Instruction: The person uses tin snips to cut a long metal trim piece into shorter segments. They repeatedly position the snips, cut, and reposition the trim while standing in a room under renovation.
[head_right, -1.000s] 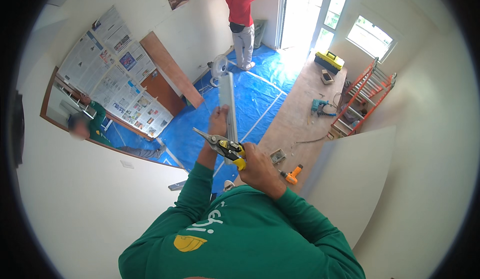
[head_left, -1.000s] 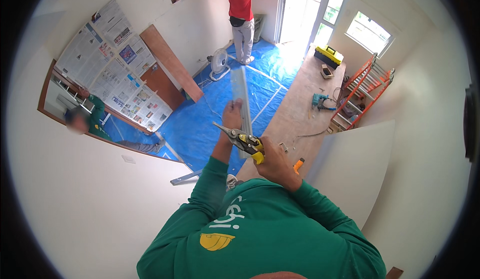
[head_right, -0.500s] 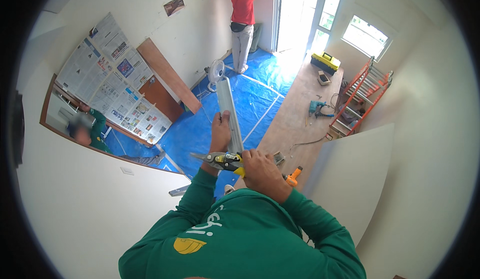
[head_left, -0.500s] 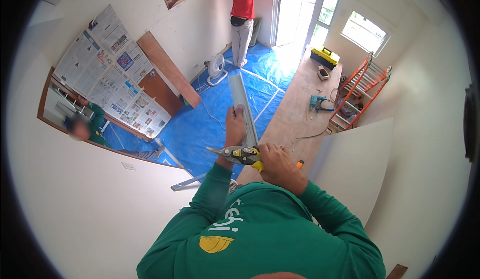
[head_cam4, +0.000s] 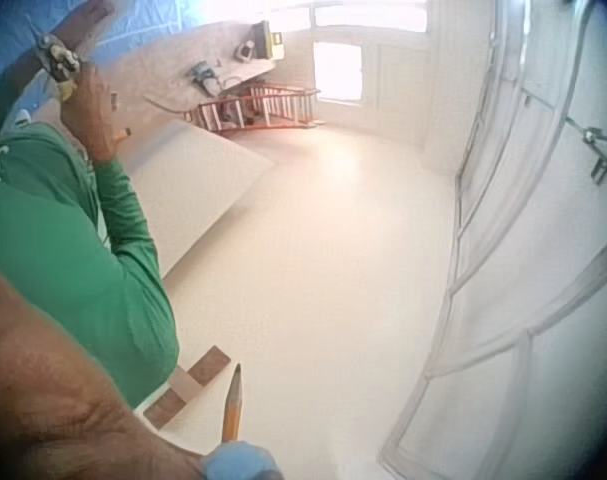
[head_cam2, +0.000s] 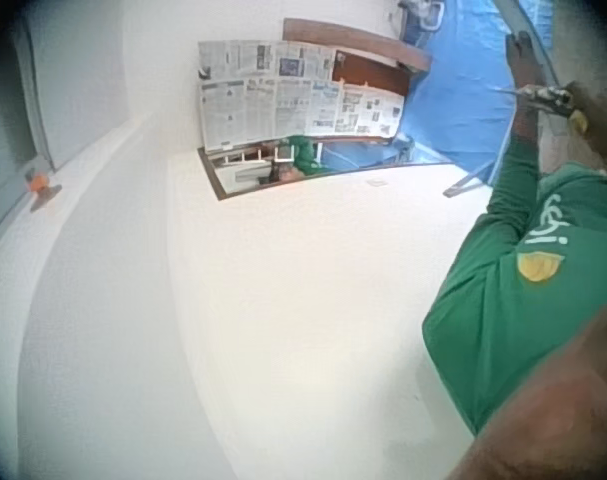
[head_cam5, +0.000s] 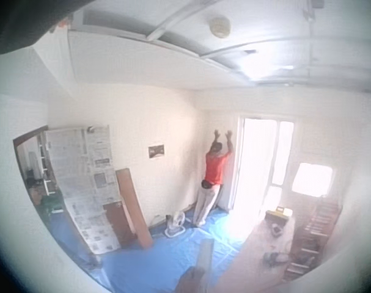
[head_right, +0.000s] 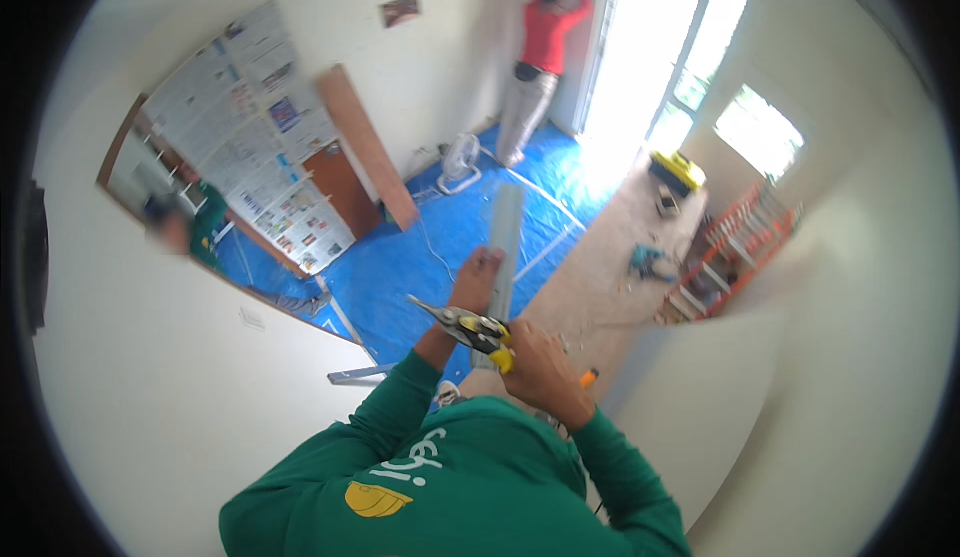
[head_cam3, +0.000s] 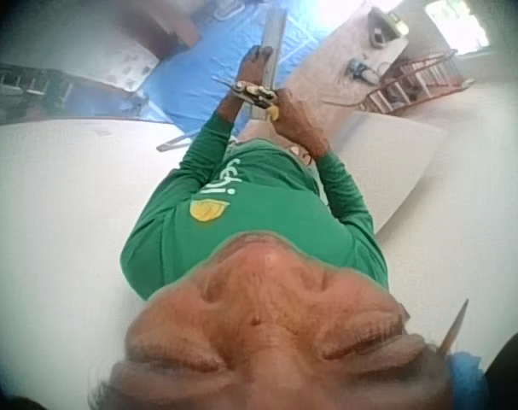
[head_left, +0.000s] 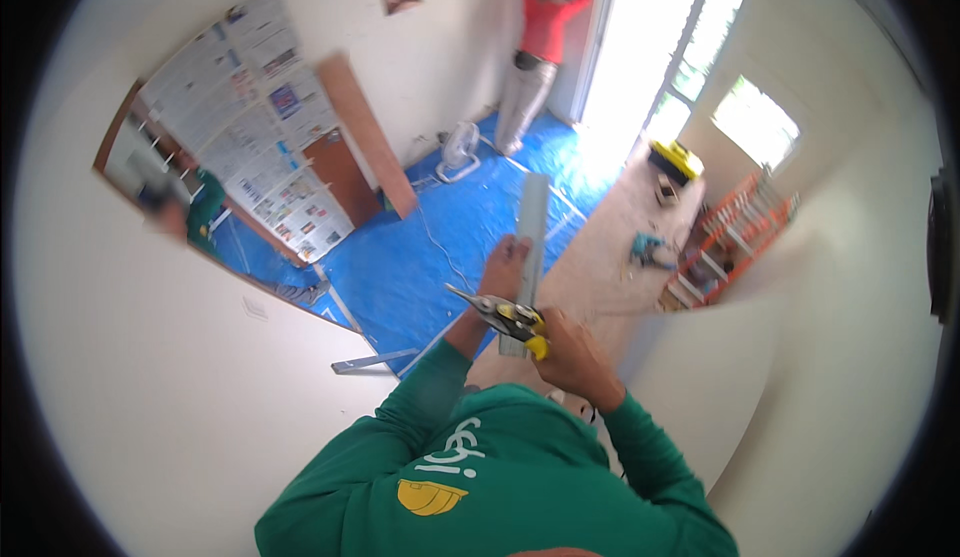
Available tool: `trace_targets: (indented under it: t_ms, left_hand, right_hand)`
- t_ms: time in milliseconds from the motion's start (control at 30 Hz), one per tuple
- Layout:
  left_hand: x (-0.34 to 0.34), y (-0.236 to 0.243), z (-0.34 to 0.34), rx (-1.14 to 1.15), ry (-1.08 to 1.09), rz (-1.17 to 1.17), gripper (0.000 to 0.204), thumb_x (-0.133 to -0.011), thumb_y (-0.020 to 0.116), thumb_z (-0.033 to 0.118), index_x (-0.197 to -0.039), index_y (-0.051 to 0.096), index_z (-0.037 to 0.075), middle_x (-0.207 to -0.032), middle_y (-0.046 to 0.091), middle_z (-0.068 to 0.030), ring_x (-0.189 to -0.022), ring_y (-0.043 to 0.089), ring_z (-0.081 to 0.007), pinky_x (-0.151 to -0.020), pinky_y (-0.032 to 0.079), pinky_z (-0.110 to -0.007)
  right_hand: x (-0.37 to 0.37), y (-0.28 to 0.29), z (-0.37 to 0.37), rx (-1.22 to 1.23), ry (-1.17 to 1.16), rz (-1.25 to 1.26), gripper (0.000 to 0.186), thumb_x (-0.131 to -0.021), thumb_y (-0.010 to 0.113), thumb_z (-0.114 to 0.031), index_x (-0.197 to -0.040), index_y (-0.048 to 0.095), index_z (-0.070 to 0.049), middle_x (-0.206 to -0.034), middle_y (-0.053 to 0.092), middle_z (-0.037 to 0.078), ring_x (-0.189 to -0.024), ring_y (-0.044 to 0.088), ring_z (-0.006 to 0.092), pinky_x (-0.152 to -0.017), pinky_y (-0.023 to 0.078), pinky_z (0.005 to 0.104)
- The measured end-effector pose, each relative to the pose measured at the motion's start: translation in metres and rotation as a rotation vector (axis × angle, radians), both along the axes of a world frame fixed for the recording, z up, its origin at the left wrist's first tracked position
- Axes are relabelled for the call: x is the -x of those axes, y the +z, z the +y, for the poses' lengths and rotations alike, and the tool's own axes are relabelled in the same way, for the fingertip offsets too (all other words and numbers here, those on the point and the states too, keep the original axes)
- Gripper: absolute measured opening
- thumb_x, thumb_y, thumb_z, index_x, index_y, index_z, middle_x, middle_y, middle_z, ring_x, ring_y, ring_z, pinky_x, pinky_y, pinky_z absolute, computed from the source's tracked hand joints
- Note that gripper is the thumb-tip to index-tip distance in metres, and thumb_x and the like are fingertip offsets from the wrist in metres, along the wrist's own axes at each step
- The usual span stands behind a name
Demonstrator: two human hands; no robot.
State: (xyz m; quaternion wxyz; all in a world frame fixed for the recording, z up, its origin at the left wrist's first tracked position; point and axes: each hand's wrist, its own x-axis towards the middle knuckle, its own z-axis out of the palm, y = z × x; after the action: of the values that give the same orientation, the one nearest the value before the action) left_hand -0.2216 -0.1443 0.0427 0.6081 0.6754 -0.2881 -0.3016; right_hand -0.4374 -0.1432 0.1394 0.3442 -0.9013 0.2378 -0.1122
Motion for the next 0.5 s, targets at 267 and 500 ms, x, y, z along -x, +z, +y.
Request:
trace_targets:
  t_ms: [267, 500]
  left_hand:
    - [-0.002, -0.023, 0.0, -0.051, -0.152, 0.082, 0.064, -0.112, 0.061, 0.056, -0.136, 0.069, -0.003, -0.124, 0.075, -0.0186, -0.114, 0.068, -0.0268, -0.102, 0.053, -0.043]
    - [0.008, -0.033, 0.007, -0.01, 0.268, 0.002, 0.046, -0.115, 0.059, 0.042, -0.107, 0.064, -0.003, -0.087, 0.062, -0.0189, -0.081, 0.059, -0.0293, -0.078, 0.05, -0.049]
  right_hand:
    - [-0.008, -0.016, 0.019, -0.214, 0.01, -0.098, 0.049, -0.092, 0.078, -0.005, -0.136, 0.056, -0.001, -0.113, 0.069, 0.027, -0.107, 0.068, 0.0517, -0.089, 0.053, 0.0588]
    - [0.009, -0.023, 0.023, -0.041, -0.048, -0.144, 0.05, -0.087, 0.076, 0.0, -0.132, 0.056, 0.001, -0.113, 0.067, 0.025, -0.106, 0.067, 0.0498, -0.086, 0.052, 0.0585]
